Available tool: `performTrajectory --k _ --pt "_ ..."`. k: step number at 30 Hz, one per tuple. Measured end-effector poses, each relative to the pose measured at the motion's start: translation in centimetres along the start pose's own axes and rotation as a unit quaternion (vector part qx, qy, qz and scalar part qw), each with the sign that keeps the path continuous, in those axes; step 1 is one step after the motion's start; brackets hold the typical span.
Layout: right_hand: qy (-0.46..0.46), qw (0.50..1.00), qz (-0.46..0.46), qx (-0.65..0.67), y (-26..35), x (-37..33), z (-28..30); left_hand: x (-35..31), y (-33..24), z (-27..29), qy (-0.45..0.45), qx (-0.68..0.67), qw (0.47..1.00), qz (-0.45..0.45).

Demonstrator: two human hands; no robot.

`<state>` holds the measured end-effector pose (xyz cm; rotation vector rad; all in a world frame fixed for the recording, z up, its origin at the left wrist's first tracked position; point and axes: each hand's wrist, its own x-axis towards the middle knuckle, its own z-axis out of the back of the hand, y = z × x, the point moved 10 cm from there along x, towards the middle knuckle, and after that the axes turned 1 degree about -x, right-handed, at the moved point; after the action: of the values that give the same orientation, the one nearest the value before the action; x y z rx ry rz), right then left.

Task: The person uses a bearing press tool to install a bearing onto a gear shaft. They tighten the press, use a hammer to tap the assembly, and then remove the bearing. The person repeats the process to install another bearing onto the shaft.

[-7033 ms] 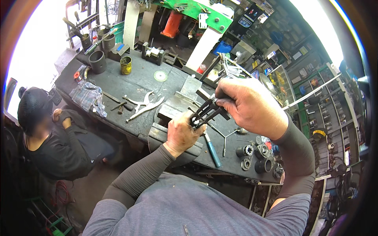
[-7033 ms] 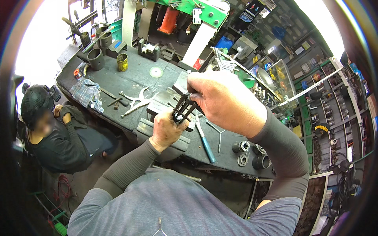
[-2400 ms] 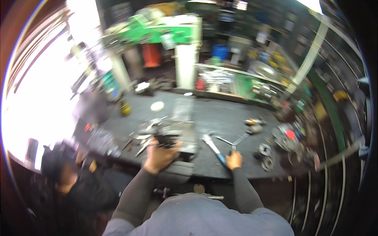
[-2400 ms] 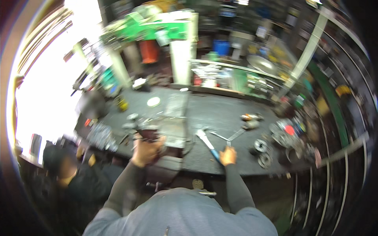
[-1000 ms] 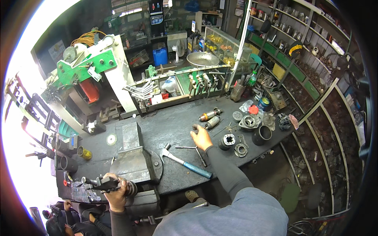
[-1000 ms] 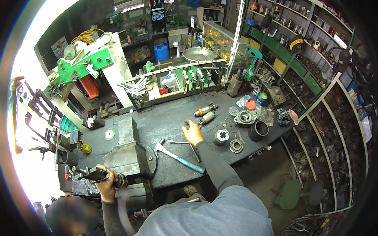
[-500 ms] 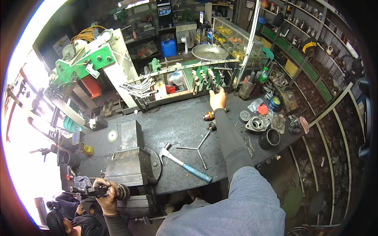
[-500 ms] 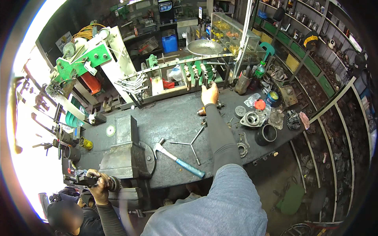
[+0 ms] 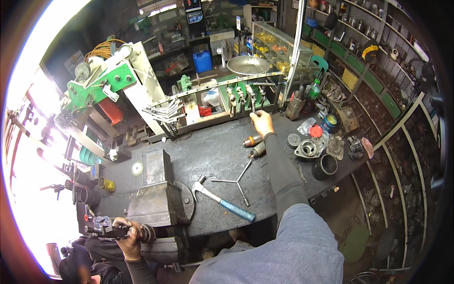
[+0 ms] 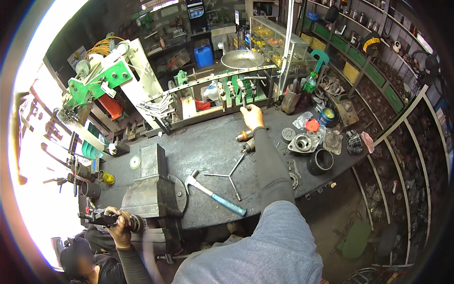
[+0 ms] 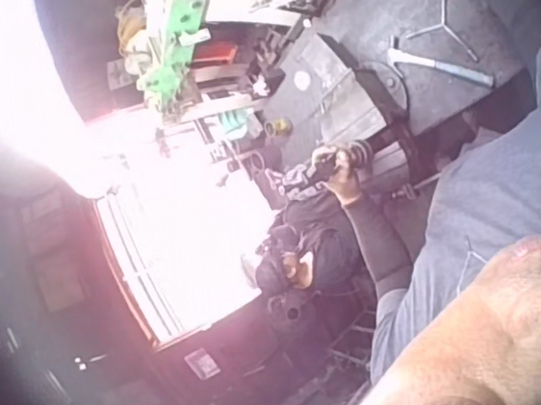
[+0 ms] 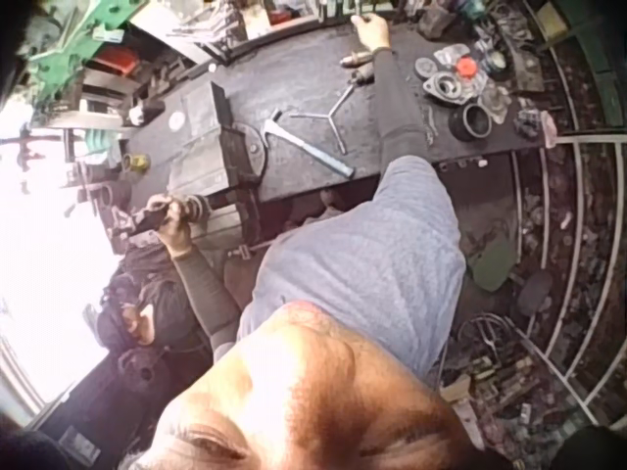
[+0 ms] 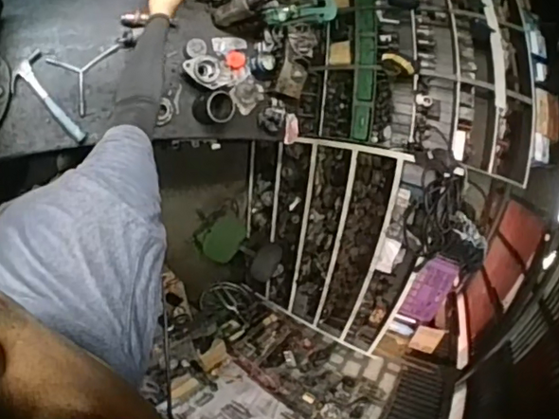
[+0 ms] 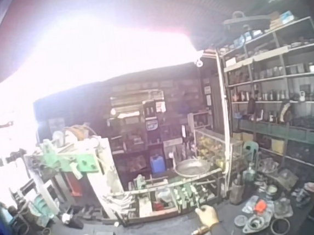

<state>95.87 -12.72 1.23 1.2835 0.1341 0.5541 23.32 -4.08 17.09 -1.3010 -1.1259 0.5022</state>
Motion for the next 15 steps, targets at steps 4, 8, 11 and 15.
performTrajectory --k 4,8,11,15 --pt "-0.006 0.997 0.027 0.074 1.2 -1.1 1.1 -0.6 0.2 0.3 0.002 -0.003 1.0 0.011" --pt "0.042 0.996 -0.024 0.072 1.8 -2.0 0.1 -0.9 0.1 0.6 -0.004 0.009 1.0 0.003" --pt "0.064 0.995 -0.029 0.077 0.9 -1.2 -0.3 -0.6 0.0 0.6 0.005 0.005 1.0 -0.003" --pt "0.026 0.983 -0.059 0.17 -1.0 -1.0 -0.6 -0.5 -0.2 0.0 0.002 0.004 1.0 -0.002"
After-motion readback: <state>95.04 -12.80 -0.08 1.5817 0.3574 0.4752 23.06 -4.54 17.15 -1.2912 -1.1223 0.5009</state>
